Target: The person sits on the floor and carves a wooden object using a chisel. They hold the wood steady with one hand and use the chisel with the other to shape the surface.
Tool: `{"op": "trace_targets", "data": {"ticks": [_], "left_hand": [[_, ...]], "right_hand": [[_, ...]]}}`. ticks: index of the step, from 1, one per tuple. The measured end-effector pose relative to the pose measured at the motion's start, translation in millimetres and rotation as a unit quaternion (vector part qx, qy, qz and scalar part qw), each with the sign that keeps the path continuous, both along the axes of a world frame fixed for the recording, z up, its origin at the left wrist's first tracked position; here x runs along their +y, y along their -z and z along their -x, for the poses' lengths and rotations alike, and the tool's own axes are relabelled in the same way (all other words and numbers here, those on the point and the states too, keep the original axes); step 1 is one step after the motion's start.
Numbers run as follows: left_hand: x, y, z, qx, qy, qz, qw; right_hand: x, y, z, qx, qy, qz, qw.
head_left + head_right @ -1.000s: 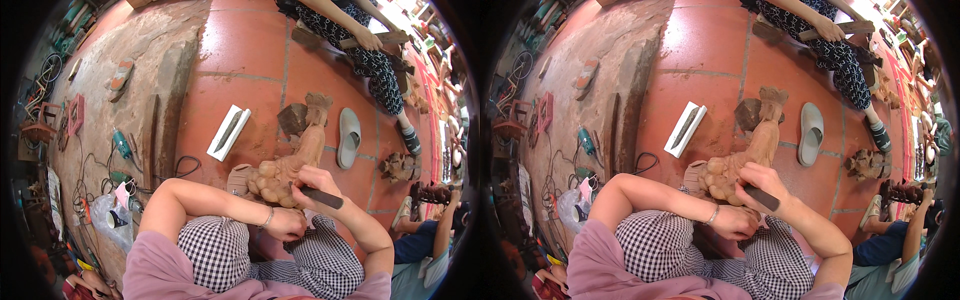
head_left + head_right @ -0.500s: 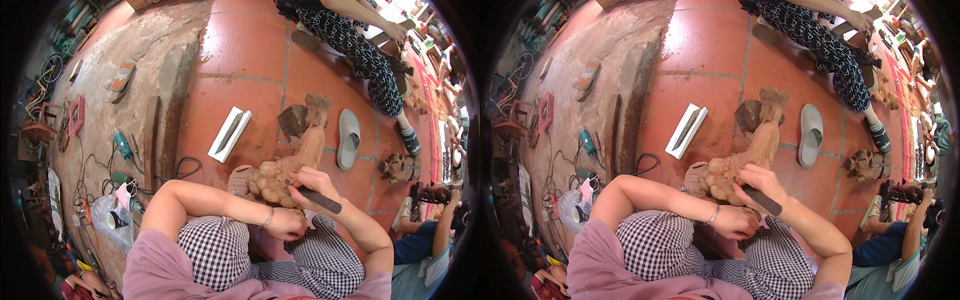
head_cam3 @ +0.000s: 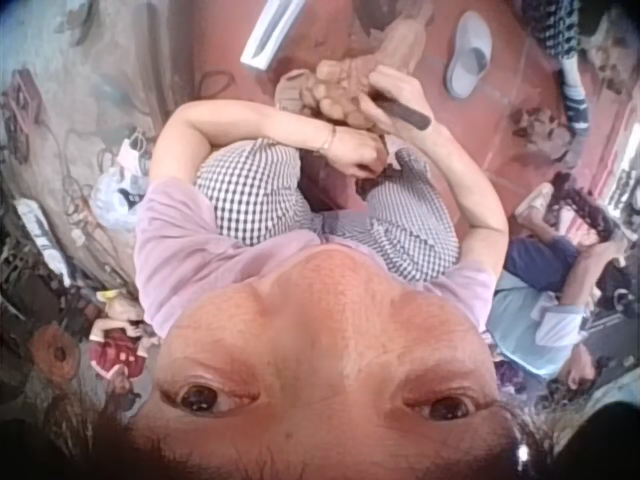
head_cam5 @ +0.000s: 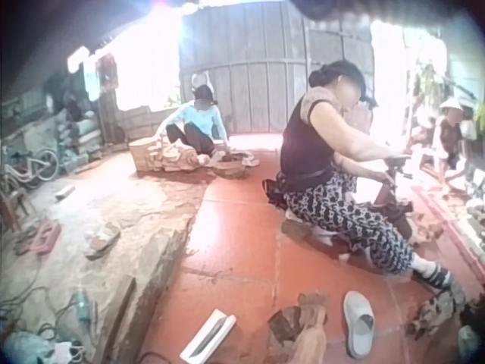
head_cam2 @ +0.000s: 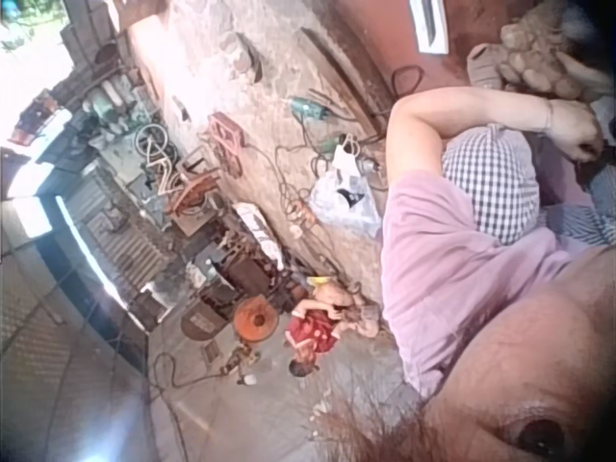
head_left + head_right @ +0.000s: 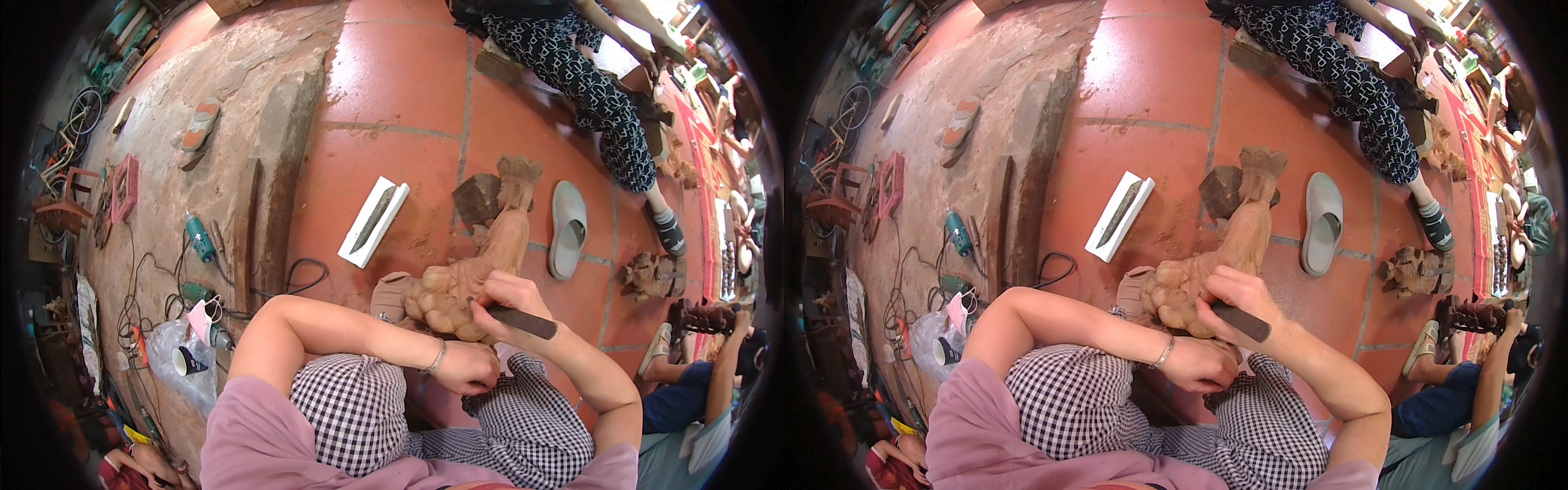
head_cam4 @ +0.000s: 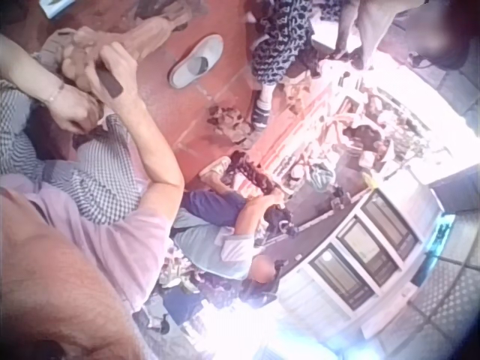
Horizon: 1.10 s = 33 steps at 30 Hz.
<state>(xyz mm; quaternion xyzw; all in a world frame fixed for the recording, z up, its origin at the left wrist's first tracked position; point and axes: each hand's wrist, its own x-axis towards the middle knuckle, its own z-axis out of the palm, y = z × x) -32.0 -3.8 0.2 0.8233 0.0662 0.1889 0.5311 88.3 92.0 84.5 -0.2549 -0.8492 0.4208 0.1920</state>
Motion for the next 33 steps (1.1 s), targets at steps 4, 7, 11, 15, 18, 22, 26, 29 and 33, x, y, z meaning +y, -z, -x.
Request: {"op": "trace_targets", "data": {"ticks": [4,7,11,15,18,22,26,29,33], "left_hand": [[0,1,0,0.003,0.003,0.008,1.0],[1,-2,2,-0.002,0.003,0.011,1.0],[2,-2,2,-0.001,0.009,0.003,1.0],[1,0,3,-0.023,-0.004,0.007,1.0],[0,2,1,-0.02,-0.005,0.007,1.0],[2,-2,1,-0.014,0.001,0.007,1.0],[0,-1,2,-0.028,-0.003,0.015,0.999],[-2,4,2,-0.021,-0.005,0.0,1.0],[-3,3,0,-0.018,-0.004,0.003,1.0]], "right_hand": [[-1,10,4,0.028,-0.002,0.002,1.0],[0,8,-2,0.005,-0.012,0.012,1.0],[-1,7,1,0.008,0.008,0.017,1.0],[1,12,-1,0.023,0.003,0.012,1.0],[3,3,-2,-0.022,0.01,0.024,0.999],[2,10,4,0.022,0.02,0.024,0.999],[1,6,-1,0.009,-0.002,0.021,1.0],[0,3,3,-0.001,0.002,0.031,1.0],[-1,11,4,0.028,0.013,0.008,0.999]]}}
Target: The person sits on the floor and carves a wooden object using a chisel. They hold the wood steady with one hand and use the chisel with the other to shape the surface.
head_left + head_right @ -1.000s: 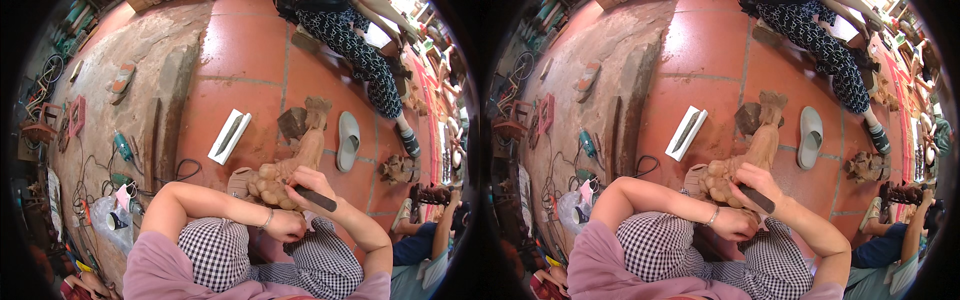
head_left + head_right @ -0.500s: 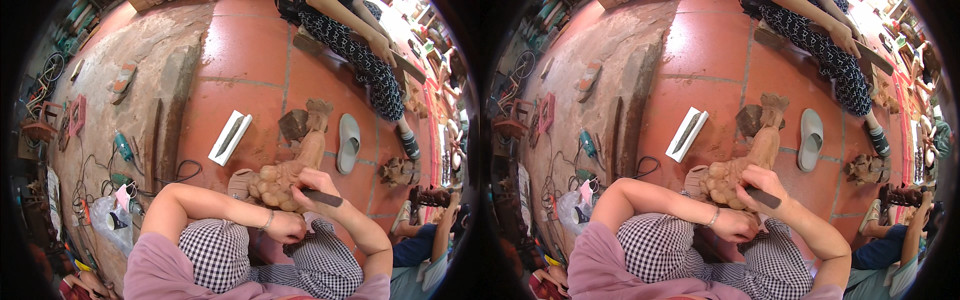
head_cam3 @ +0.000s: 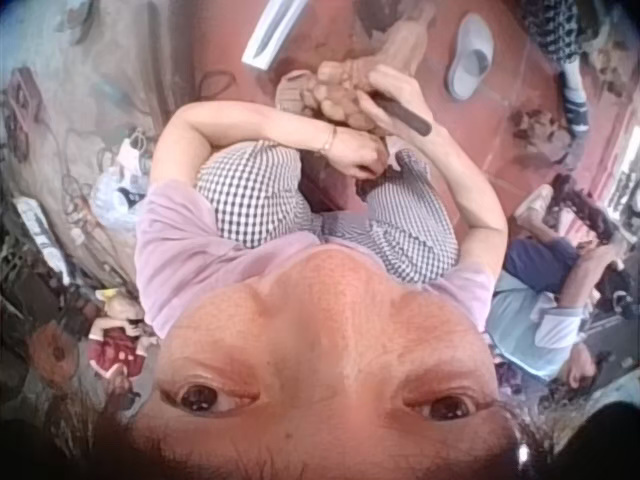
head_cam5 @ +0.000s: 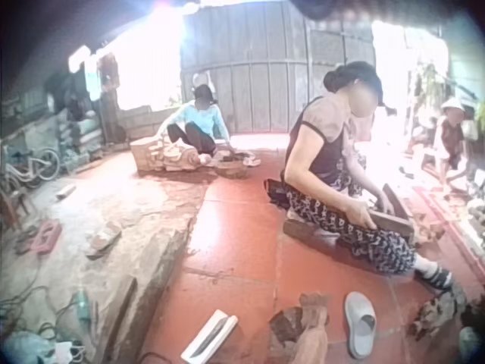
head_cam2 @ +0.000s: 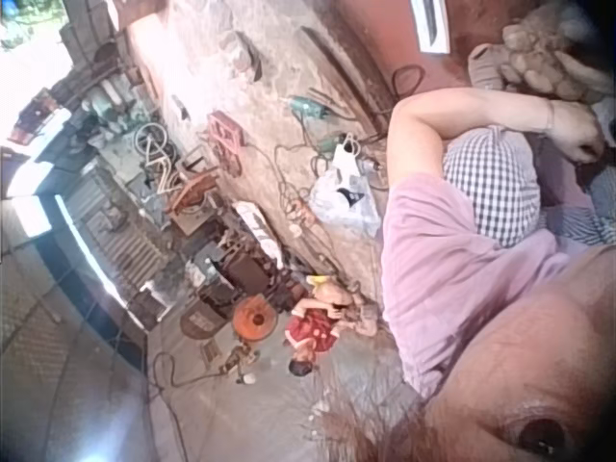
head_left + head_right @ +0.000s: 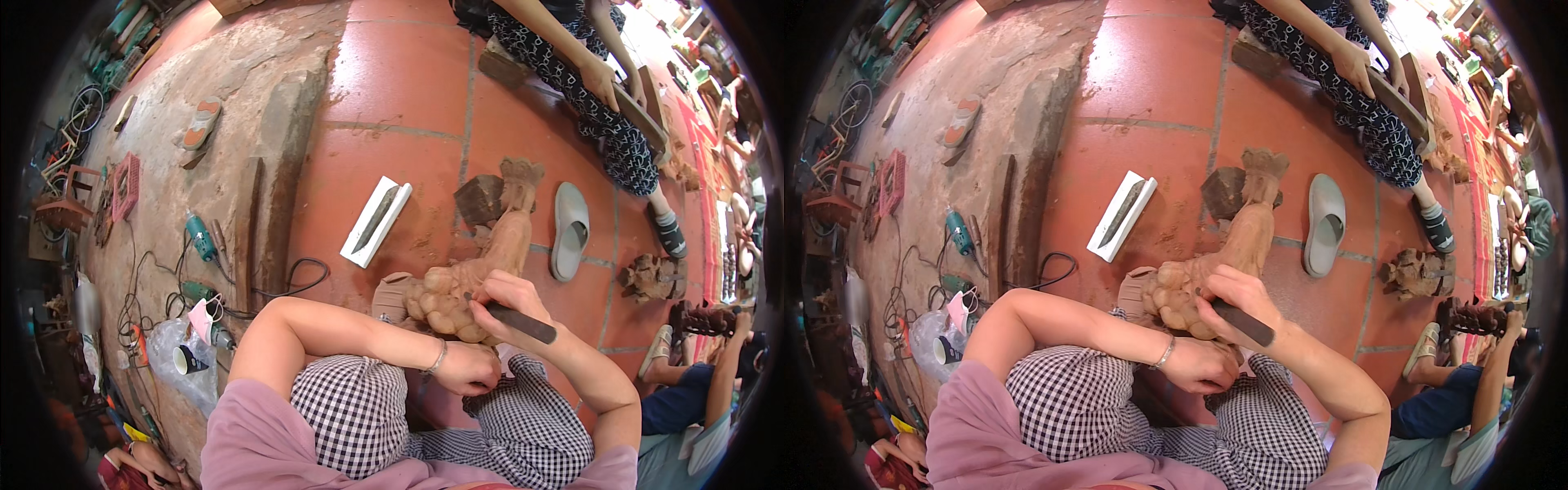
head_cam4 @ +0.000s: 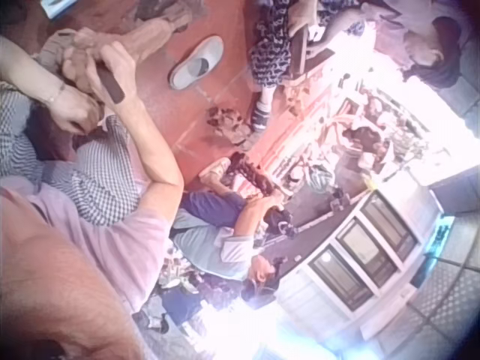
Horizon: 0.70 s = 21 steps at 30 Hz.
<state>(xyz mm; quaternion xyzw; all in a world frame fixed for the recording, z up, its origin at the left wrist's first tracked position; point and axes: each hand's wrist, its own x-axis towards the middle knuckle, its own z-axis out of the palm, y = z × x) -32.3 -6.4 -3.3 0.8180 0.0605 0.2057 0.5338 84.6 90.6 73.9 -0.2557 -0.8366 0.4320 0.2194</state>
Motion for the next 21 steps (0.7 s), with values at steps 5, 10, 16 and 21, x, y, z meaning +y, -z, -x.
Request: {"op": "trace_targets", "data": {"ticks": [5,10,16,21], "left_hand": [[4,-4,-2,0.007,0.002,0.006,1.0],[8,-3,-3,-0.003,-0.004,0.003,1.0],[-4,19,-11,-0.026,-0.018,-0.019,0.999],[2,24,-22,-0.043,0.009,-0.003,0.999]], "right_hand": [[5,-12,-11,-0.052,0.001,0.041,0.998],[8,-4,-4,-0.005,0.01,0.012,1.0],[-6,-11,6,-0.025,0.039,0.045,0.998],[-8,-7,-4,-0.039,0.059,0.067,0.995]]}}
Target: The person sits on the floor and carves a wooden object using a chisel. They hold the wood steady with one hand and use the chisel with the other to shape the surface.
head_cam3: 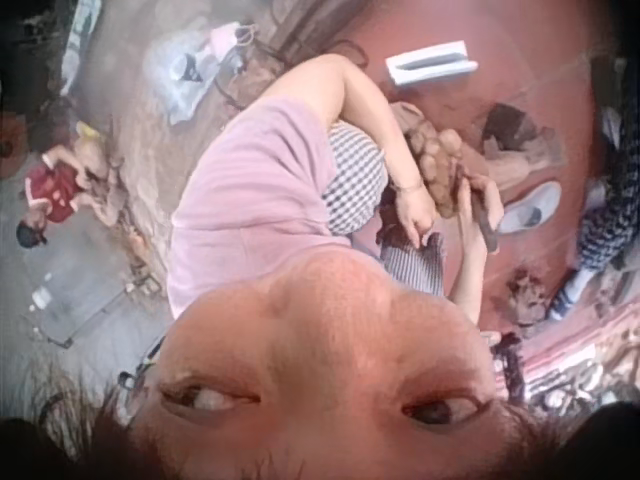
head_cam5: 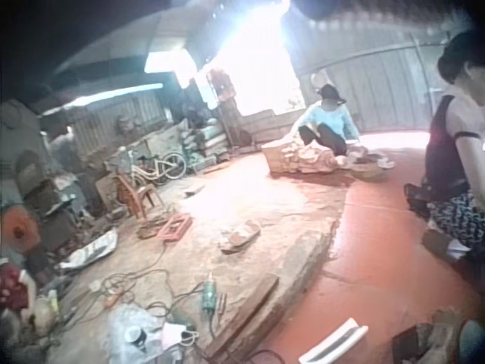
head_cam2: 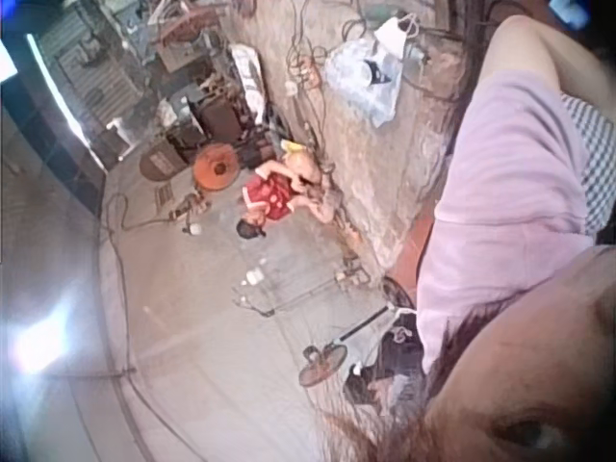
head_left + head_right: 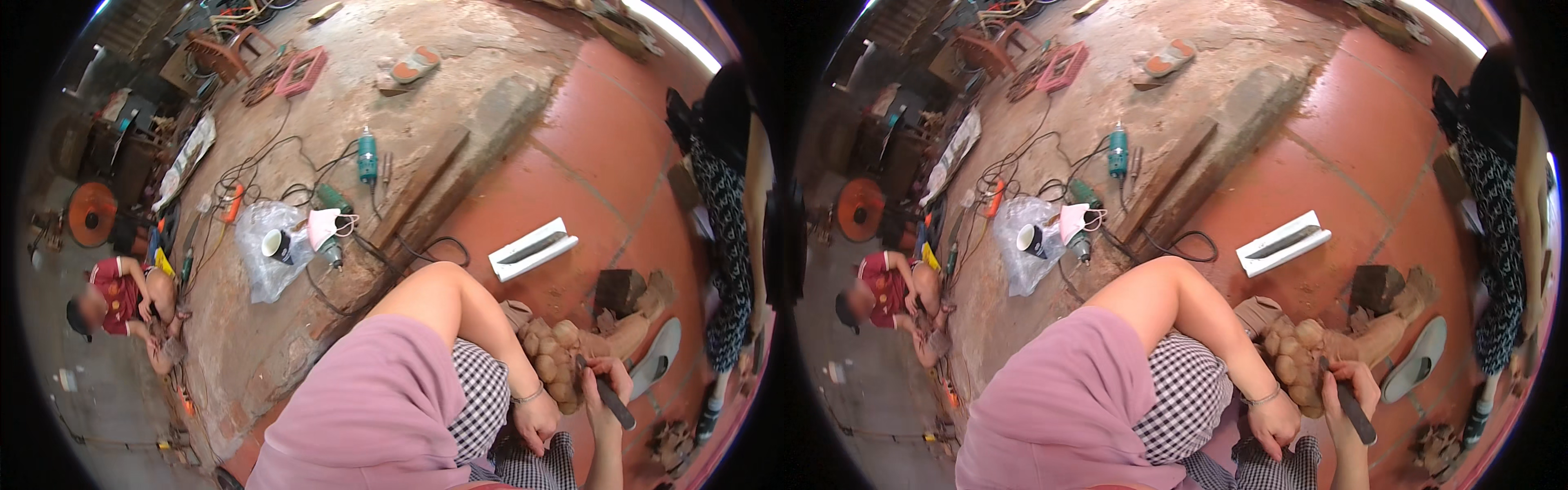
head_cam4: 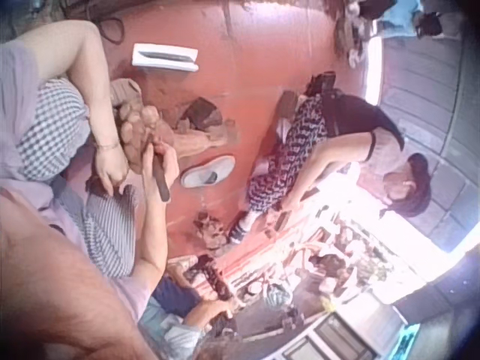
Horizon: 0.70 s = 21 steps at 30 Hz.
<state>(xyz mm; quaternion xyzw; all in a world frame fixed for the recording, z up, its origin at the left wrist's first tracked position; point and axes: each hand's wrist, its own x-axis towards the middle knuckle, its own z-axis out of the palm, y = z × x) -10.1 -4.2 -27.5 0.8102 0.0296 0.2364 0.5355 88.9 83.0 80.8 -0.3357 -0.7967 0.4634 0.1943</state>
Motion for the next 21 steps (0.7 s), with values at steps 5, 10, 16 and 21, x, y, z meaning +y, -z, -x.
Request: {"op": "trace_targets", "data": {"ticks": [5,10,16,21], "left_hand": [[1,-3,2,0.022,-0.009,0.006,1.0],[6,-6,1,0.028,-0.015,-0.013,0.999],[2,-14,9,0.036,-0.003,-0.007,0.999],[3,-18,11,0.025,-0.02,-0.054,0.998]], "right_hand": [[6,-11,-8,-0.068,-0.039,0.016,0.997],[6,-9,0,-0.034,-0.019,0.019,0.999],[-1,-10,6,-0.021,-0.024,-0.013,0.999],[-3,-9,5,-0.002,-0.017,-0.033,0.999]]}}
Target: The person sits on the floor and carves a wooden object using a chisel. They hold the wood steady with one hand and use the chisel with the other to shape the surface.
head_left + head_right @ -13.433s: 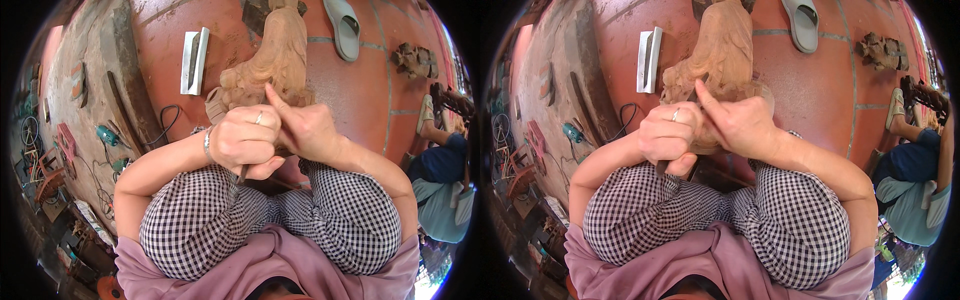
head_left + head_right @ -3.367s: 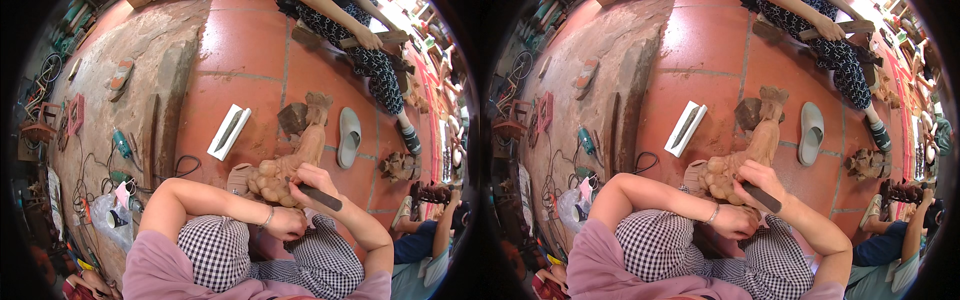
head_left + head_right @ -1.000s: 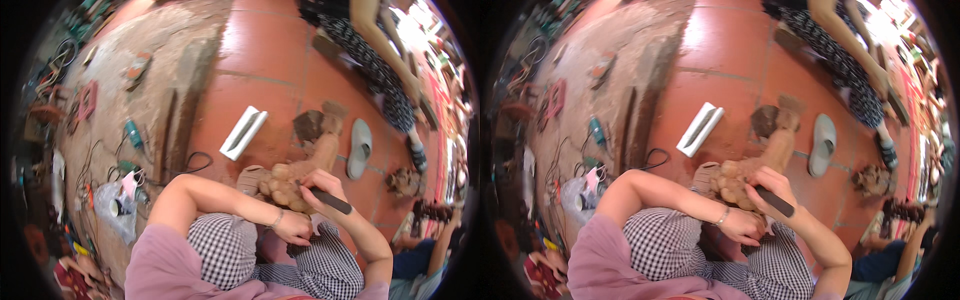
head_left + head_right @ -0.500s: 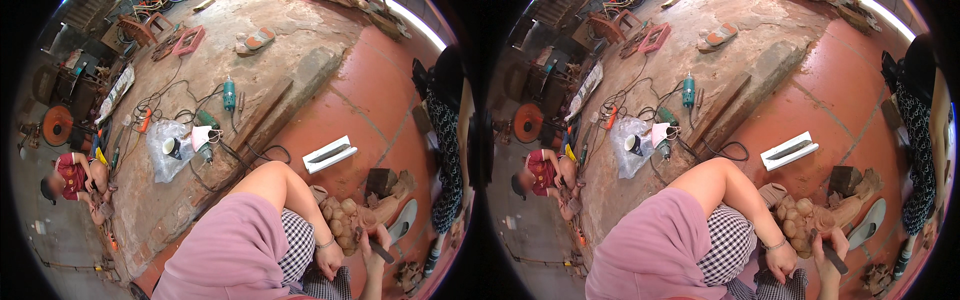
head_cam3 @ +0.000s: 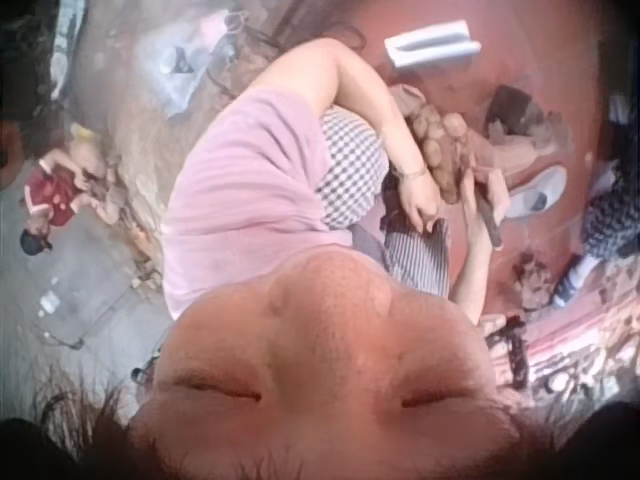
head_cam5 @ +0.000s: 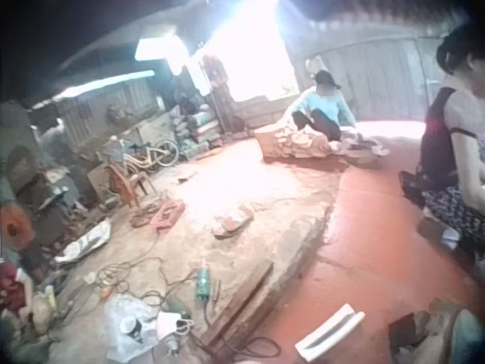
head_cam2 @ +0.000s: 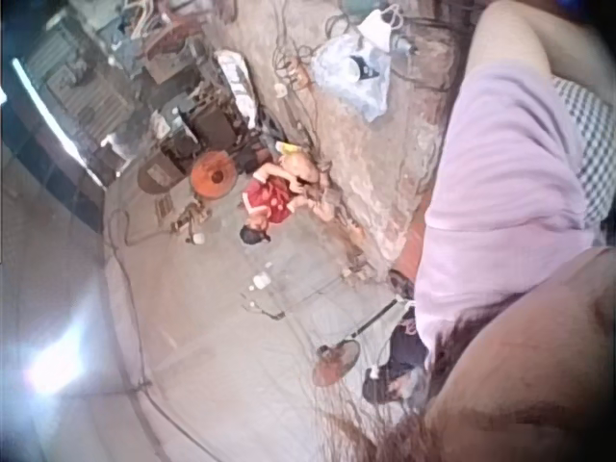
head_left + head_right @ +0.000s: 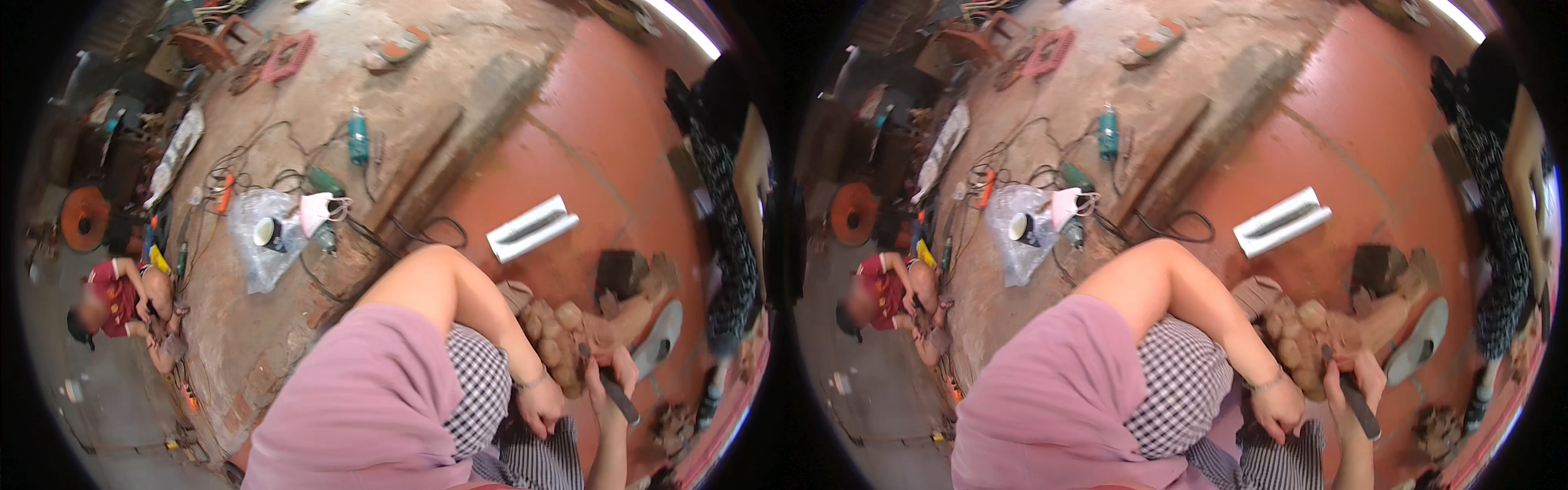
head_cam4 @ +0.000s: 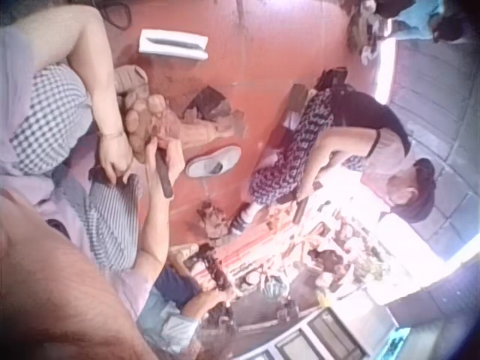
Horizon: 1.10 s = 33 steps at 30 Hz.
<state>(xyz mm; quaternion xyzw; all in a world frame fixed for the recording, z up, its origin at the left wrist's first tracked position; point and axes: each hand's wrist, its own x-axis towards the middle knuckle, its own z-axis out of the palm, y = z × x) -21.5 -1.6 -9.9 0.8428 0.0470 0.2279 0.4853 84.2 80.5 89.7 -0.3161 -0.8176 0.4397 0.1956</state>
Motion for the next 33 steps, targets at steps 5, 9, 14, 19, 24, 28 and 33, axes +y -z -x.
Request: {"op": "trace_targets", "data": {"ticks": [5,9,14,19,24,28,33], "left_hand": [[-4,3,3,0.009,-0.037,0.055,0.998],[1,-4,-1,0.06,-0.01,0.067,0.996],[0,-5,-1,0.065,-0.002,0.077,0.995],[-4,-5,1,0.057,-0.011,0.07,0.996],[-2,-8,4,0.068,-0.002,0.077,0.995],[-2,-8,5,0.049,-0.01,0.068,0.996],[-1,-7,3,0.048,-0.004,0.072,0.996]], "right_hand": [[10,-7,-13,-0.043,0.023,0.075,0.996],[6,9,-40,0.074,0.106,0.192,0.973],[0,15,-39,0.124,0.149,0.262,0.945],[-1,24,-18,0.128,0.134,0.185,0.965],[3,28,-13,0.043,0.039,-0.06,0.996],[8,17,-16,0.012,0.06,-0.046,0.997],[5,24,-14,0.04,0.062,-0.047,0.996]]}}
